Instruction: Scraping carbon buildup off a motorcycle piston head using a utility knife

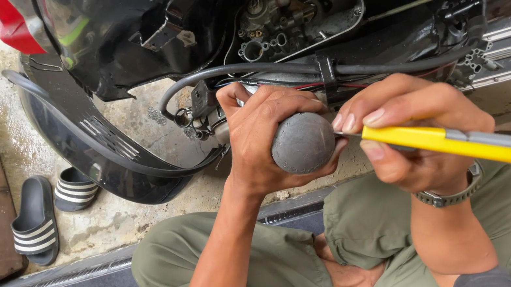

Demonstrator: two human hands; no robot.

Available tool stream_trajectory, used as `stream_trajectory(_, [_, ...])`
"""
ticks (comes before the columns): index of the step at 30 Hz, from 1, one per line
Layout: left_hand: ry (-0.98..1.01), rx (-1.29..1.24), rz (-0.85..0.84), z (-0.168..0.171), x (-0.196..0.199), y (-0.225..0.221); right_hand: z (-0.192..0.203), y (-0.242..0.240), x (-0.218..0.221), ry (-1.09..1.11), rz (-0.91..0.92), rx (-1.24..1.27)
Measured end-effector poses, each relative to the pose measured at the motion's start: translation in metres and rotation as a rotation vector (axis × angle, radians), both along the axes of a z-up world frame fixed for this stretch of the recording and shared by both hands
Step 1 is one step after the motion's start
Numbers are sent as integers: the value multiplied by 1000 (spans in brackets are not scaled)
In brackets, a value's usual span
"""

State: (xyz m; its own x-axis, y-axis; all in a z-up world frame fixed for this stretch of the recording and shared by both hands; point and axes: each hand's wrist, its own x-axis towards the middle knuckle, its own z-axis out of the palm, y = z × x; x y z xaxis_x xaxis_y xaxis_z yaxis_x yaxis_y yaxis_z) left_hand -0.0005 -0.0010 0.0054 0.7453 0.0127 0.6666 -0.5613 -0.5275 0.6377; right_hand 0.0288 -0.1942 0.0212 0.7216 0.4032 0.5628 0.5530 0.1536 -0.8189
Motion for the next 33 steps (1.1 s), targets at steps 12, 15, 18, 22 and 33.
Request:
stream_trajectory(12, [95,-224,-151,31,-44,-12,20,-9,-37,-36,-109,78])
stream_trajectory(15, [108,-431,-277,21,-53,-19,28,-14,-51,-31,-118,73])
stream_trajectory(18, [50,-487,-355,29,-62,-26,37,-16,-67,-21,-138,61])
stream_trajectory(22, [78,-489,-373,28,-71,-27,45,-21,-76,-46,-135,67])
stream_trajectory(33, [94,-876,-534,17,-66,-26,43,-16,-83,-41,-123,54])
